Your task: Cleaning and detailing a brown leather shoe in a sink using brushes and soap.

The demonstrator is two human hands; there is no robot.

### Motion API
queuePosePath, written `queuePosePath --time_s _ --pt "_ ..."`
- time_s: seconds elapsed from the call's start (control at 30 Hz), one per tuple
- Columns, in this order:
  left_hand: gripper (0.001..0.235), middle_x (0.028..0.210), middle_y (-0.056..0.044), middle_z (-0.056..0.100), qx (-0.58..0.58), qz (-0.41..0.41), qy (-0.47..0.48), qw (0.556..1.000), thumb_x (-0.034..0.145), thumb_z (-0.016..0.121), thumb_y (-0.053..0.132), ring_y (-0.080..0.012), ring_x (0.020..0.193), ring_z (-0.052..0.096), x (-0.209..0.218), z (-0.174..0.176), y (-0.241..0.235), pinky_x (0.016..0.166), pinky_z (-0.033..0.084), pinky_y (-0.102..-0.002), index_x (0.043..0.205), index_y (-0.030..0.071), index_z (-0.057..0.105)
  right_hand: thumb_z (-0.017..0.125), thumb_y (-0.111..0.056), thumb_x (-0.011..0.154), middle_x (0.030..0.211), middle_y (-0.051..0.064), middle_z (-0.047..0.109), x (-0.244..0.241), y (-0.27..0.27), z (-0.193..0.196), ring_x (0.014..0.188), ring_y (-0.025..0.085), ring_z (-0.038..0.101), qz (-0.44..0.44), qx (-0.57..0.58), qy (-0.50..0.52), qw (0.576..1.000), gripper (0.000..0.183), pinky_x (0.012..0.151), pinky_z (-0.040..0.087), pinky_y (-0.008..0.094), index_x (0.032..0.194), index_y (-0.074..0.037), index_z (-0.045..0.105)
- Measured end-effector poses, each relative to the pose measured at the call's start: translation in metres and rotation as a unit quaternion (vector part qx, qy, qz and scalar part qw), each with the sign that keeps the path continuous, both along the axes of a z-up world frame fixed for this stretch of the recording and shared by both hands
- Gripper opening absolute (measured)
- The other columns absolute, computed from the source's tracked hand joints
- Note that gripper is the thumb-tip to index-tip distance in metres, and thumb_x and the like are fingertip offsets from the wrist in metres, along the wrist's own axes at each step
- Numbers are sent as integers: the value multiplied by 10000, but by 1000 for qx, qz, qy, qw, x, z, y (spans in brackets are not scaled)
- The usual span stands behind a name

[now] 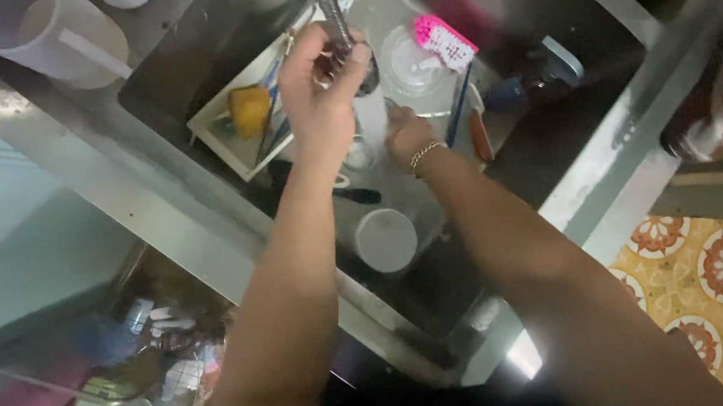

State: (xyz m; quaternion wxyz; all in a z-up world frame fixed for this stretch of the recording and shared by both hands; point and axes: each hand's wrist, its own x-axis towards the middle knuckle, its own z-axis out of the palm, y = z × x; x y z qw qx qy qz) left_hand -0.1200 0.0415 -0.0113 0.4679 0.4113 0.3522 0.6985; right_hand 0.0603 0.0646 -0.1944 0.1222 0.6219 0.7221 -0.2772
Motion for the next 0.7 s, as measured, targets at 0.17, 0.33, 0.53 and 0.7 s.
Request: queuePosePath --time_s 0.17,0.33,0.53,0.7 --pt "105 970 12 670 -20 33 104 994 953 722 39 -75 840 602 -8 17 1 781 474 -239 1048 33 680 644 -232 873 1407 255 502 3 9 -64 1254 419 541 26 36 -50 998 710 1049 436 512 1498 -32 374" --pt "103 988 -5 684 -18 28 138 990 959 718 62 -77 845 636 -11 21 4 776 490 -240 1048 38 671 568 -324 1016 1323 239 633 11 18 -64 1212 411 642 82 17 -29 996 487 1007 521 534 1452 -110 541" --pt "102 1003 -25 682 0 33 147 989 983 735 72 -88 817 618 -12 19 4 805 496 -254 1064 27 692 702 -362 912 1281 253 658 -21 20 3 1204 436 626 82 114 269 953 563 1009 496 510 1339 -19 573" --pt "106 1025 -10 672 43 3 90 995 1003 744 84 -72 814 620 -12 8 8 748 502 -226 1091 43 703 838 -269 704 1197 208 706 -6 30 -9 1130 377 677 92 55 105 989 597 978 536 458 1233 -54 662"
